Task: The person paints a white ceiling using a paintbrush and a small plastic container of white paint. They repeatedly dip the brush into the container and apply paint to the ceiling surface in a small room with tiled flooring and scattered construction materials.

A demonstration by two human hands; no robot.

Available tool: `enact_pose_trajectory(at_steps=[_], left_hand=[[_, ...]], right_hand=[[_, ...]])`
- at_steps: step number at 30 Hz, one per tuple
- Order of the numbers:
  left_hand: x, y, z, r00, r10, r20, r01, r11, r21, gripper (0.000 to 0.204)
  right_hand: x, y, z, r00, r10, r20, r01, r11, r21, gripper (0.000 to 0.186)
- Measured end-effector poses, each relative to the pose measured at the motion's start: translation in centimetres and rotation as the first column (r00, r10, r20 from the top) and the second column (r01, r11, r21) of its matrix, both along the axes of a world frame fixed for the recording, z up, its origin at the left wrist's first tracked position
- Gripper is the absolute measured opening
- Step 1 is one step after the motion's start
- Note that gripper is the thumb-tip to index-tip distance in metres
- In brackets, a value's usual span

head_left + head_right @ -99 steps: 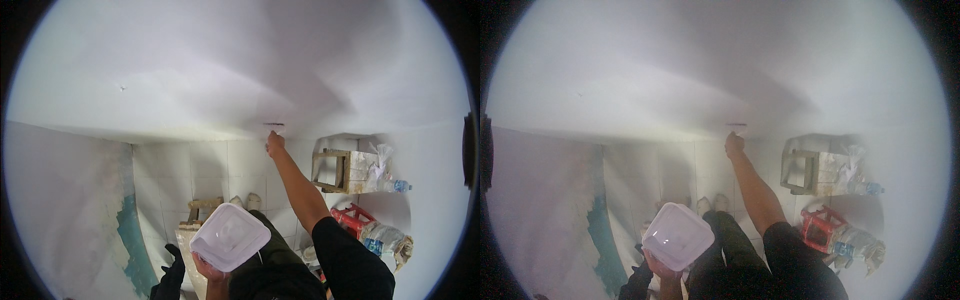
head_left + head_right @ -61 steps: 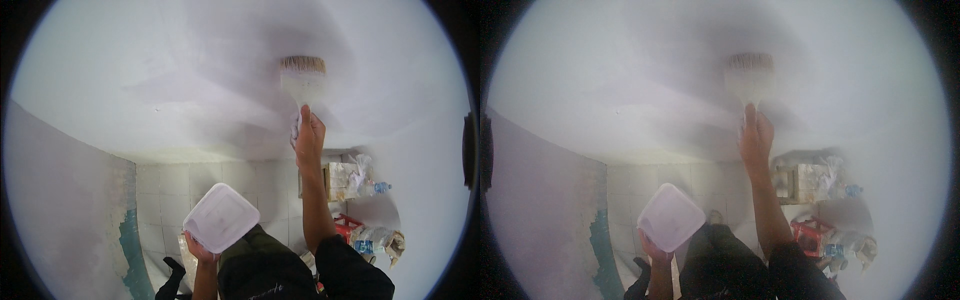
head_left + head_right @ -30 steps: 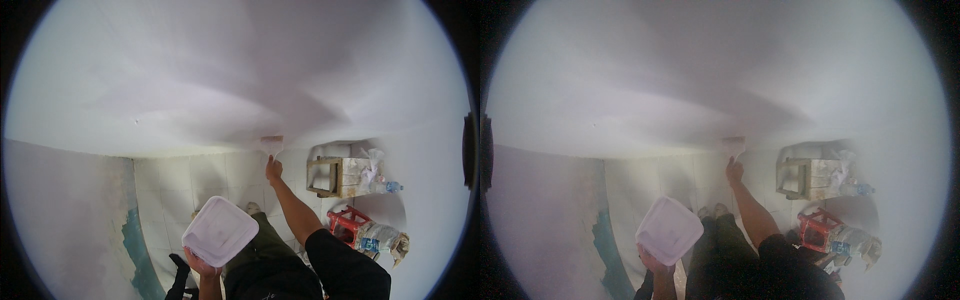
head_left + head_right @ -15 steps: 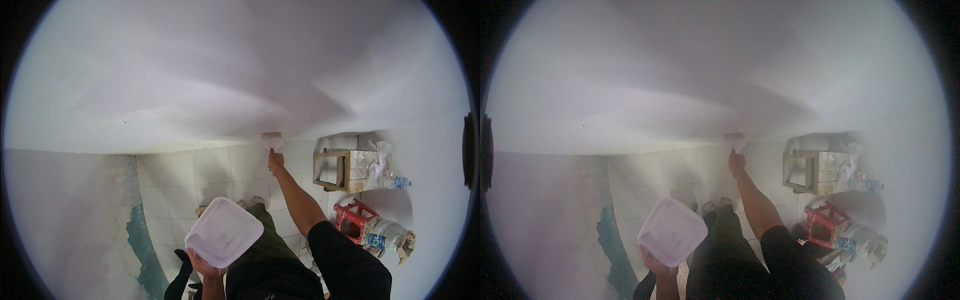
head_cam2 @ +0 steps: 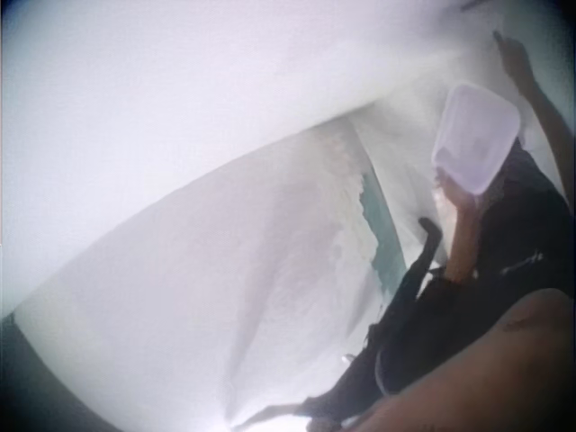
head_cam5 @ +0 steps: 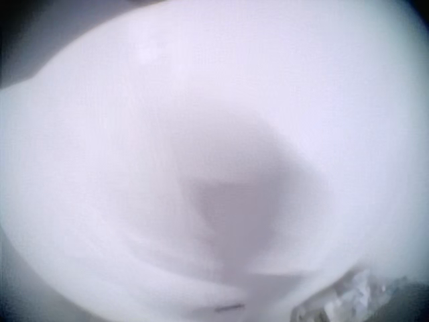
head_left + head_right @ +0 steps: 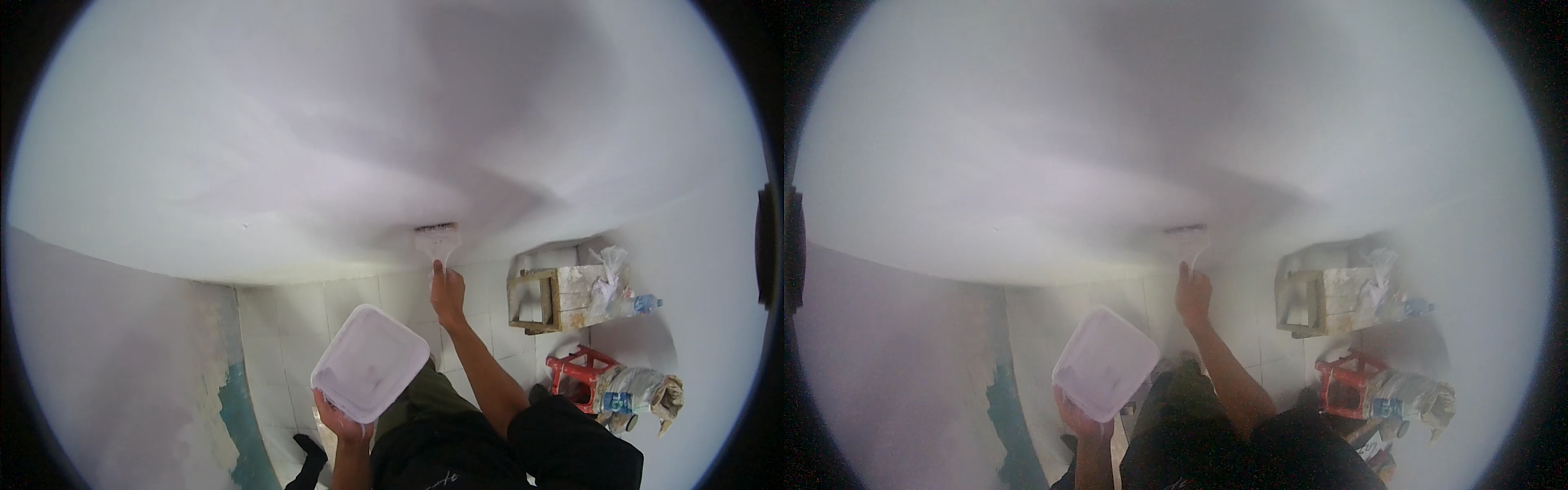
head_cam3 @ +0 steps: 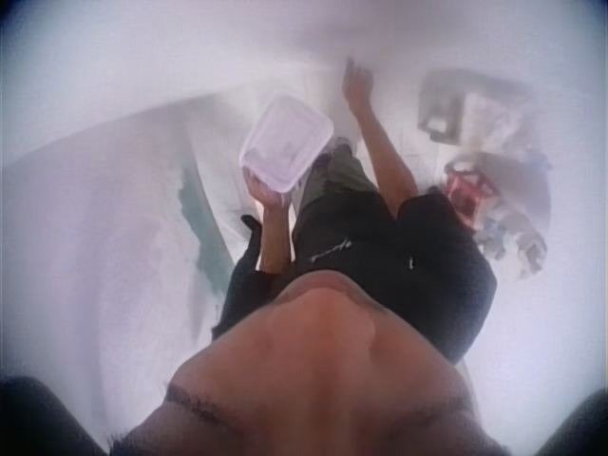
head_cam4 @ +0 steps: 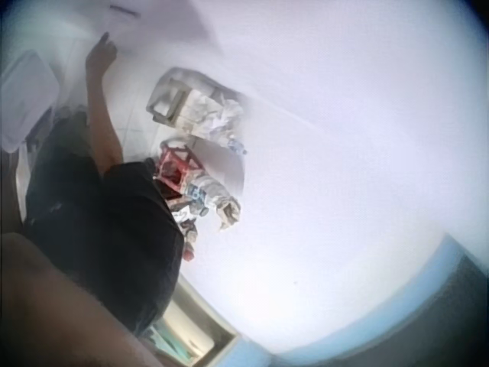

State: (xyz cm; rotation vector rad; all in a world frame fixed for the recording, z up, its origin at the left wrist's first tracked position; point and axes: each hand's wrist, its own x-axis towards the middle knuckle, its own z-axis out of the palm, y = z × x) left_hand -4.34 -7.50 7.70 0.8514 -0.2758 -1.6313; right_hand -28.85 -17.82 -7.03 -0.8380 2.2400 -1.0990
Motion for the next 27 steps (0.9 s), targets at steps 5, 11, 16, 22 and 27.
enact_pose_trajectory(at_steps=[5, 11, 16, 22, 27], left_hand=[[-0.3, -1.0, 0.9, 0.998, -0.008, -0.059, 0.007, 1.000, -0.021, 0.050], [-0.1, -1.8, 1.4, 0.997, -0.075, -0.005, 0.074, 0.995, -0.063, 0.054], [0.3, -1.8, 0.7, 0.985, -0.083, -0.153, 0.082, 0.997, -0.013, 0.054], [0.5, -2.0, 0.0, 0.983, -0.080, -0.167, 0.082, 0.997, 0.003, 0.059], [0.5, -1.9, -0.4, 0.985, -0.076, -0.156, 0.078, 0.997, 0.011, 0.060]], right_hand=[[0.5, -0.4, 8.4, 1.000, 0.018, -0.017, -0.020, 0.997, -0.073, 0.054], [0.8, -1.1, 15.0, 1.000, 0.015, -0.007, -0.016, 0.968, -0.252, 0.050], [0.8, -1.7, 19.0, 1.000, -0.014, 0.019, 0.019, 0.938, -0.345, 0.048], [-1.0, -1.3, 16.2, 0.998, 0.040, 0.038, -0.026, 0.952, -0.306, 0.046], [-1.8, -2.1, 10.7, 0.999, -0.036, -0.015, 0.030, 0.960, -0.279, 0.044]])
